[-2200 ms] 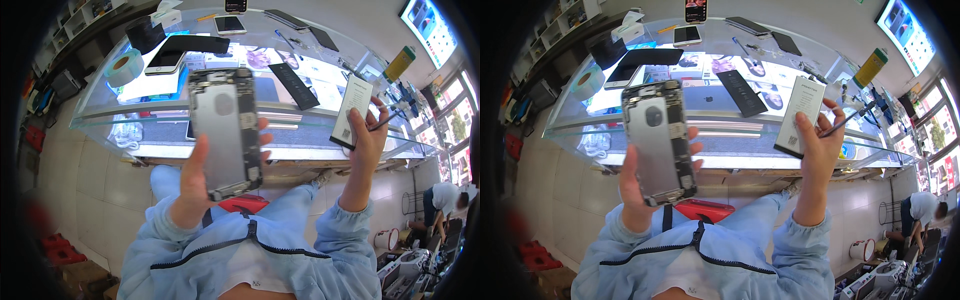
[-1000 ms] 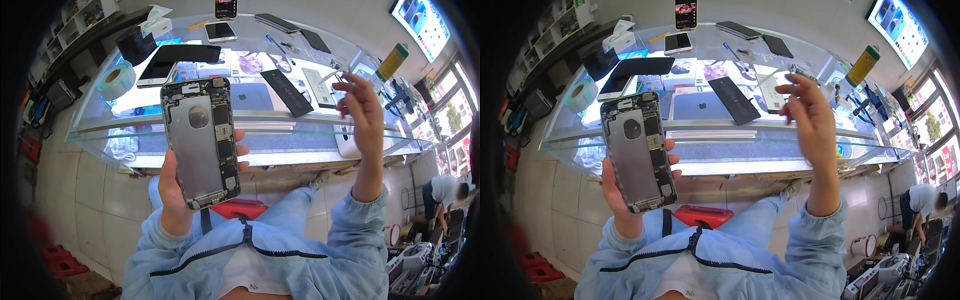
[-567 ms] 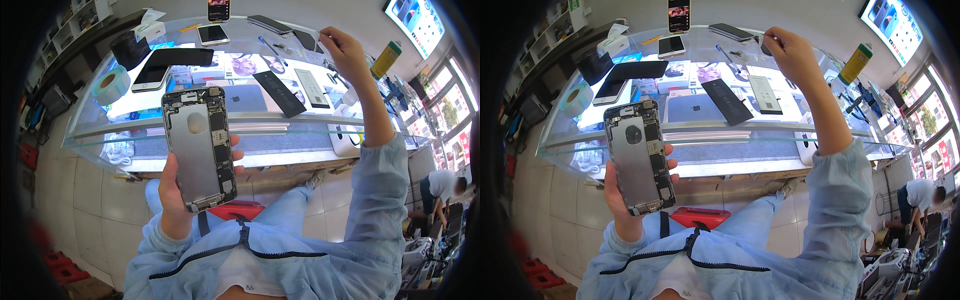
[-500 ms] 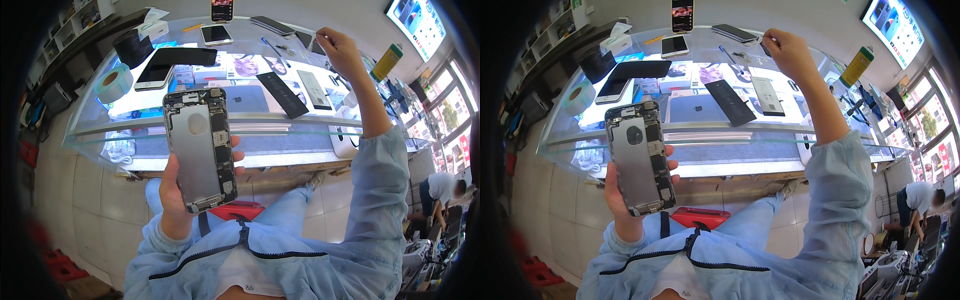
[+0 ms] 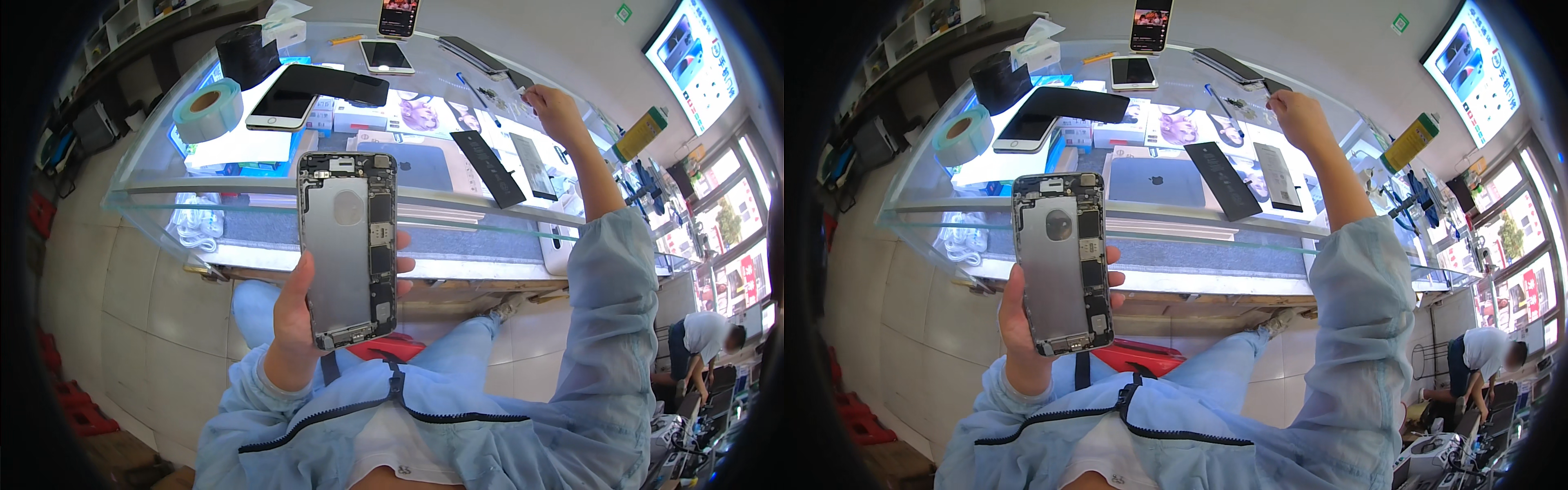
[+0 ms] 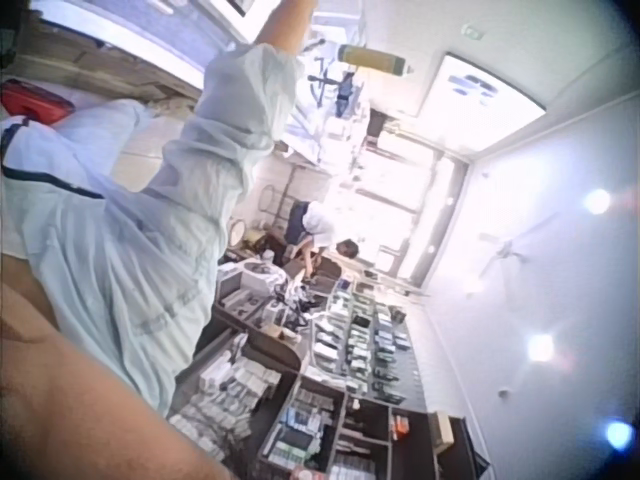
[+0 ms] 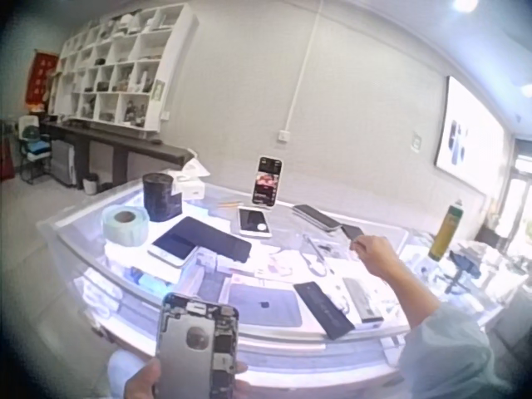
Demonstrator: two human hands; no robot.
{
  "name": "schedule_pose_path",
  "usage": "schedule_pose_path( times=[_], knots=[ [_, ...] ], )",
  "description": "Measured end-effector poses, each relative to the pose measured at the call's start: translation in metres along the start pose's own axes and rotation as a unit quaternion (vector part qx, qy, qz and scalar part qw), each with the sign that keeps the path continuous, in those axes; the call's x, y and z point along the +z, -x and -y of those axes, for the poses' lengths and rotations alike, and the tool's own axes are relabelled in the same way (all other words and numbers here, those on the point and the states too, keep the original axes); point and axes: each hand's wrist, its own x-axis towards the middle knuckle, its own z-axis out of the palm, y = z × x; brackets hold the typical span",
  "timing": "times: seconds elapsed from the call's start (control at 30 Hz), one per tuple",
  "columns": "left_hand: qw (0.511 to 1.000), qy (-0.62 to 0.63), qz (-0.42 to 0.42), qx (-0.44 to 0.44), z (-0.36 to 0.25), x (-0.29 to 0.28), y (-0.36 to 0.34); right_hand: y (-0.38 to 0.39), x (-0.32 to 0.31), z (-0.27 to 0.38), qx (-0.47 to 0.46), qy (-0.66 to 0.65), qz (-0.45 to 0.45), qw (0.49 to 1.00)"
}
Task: The person removes the battery from a smartphone using a metal spudger, cleans the interior with a white cloth, and then installs a new battery. They connect the battery cable and reattach the screen assembly to the phone body.
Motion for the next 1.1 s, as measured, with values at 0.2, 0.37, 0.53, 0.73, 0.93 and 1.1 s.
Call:
schedule_pose_path(
  times=[0.2, 0.37, 0.53, 0.73, 0.93, 1.1],
  knots=[
    [0.999, 0.033, 0.009, -0.01, 0.0, -0.004, 0.001, 0.003, -0.004, -0.003, -0.016, 0.015, -0.013, 1.0],
    [1.0, 0.024, 0.0, -0.014, -0.002, -0.001, 0.0, 0.014, -0.004, 0.005, -0.033, 0.001, -0.038, 0.999],
    [0.999, 0.003, -0.02, -0.024, -0.002, -0.001, 0.0, 0.022, -0.005, 0.01, -0.031, -0.01, -0.039, 0.999],
    [0.999, 0.003, -0.019, -0.035, -0.001, -0.002, -0.001, 0.027, -0.012, 0.011, -0.001, -0.027, 0.002, 1.0],
    [0.999, 0.016, -0.023, -0.039, 0.002, 0.0, -0.002, 0.031, -0.01, 0.01, -0.054, -0.047, -0.065, 0.995],
    [0.999, 0.012, -0.023, -0.039, 0.002, 0.001, -0.003, 0.036, -0.011, 0.018, -0.084, -0.079, -0.105, 0.988]
  ],
)
